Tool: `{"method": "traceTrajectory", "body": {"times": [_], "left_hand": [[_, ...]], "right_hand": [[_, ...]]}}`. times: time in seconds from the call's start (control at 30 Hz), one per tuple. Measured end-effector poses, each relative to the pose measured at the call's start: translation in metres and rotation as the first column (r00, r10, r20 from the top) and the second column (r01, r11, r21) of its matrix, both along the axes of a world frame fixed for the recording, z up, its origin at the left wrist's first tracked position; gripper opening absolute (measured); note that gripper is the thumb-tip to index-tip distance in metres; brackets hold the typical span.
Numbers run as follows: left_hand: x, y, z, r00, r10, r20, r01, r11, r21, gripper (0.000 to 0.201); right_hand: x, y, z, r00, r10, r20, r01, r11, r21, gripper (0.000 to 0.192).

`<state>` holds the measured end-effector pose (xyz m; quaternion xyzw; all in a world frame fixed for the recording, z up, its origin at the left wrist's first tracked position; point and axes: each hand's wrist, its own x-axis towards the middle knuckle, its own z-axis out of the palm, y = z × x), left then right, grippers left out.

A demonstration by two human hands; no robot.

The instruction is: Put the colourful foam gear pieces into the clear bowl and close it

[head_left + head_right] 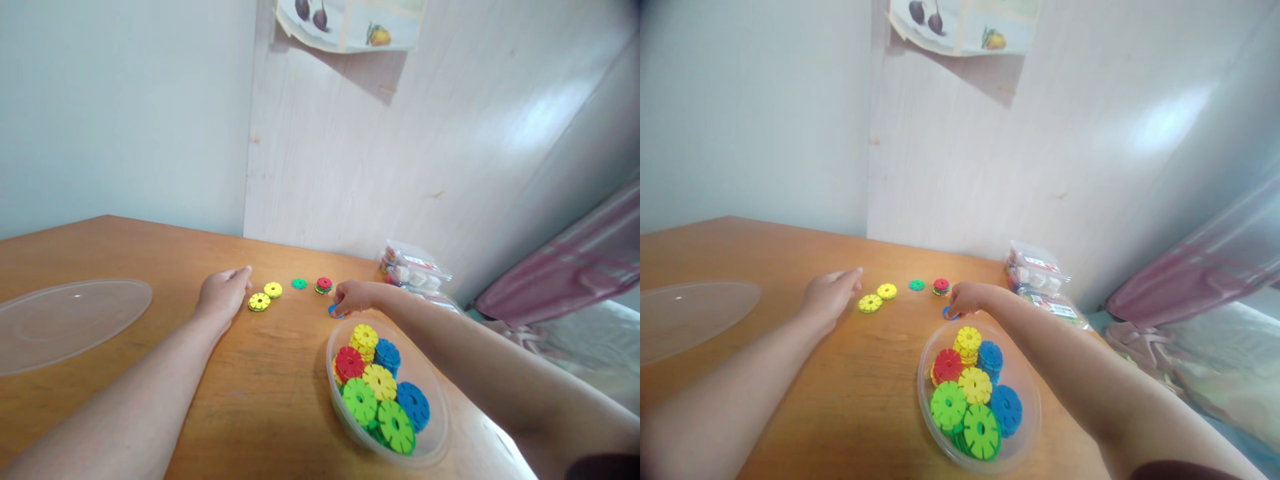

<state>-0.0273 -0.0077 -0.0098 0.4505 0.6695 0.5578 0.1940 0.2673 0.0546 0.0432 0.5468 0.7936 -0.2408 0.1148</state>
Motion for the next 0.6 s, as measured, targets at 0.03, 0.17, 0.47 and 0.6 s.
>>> {"method": "traceTrajectory", "body": {"times": [0.03, 0.17, 0.47, 0.6], "left_hand": [[0.000, 0.001, 0.000, 1.000, -0.002, 0.008, 0.002, 1.000, 0.002, 0.041], [-0.002, 0.003, -0.002, 1.000, -0.004, 0.007, 0.004, 1.000, 0.016, 0.040], [0.003, -0.002, 0.006, 0.999, 0.027, 0.043, -0.026, 1.000, -0.010, 0.037], [0.003, -0.002, 0.008, 0.998, 0.035, 0.056, -0.032, 0.998, -0.048, 0.035]], "right_hand": [[0.001, 0.000, 0.001, 1.000, 0.022, 0.002, -0.022, 1.000, -0.004, 0.027], [0.001, -0.002, 0.002, 0.998, 0.020, -0.055, -0.019, 1.000, 0.010, 0.027], [0.032, -0.041, 0.034, 0.906, -0.089, -0.415, 0.148, 0.982, 0.114, 0.013], [0.061, -0.090, 0.069, 0.790, -0.084, -0.607, 0.149, 0.987, 0.058, 0.015]]}}
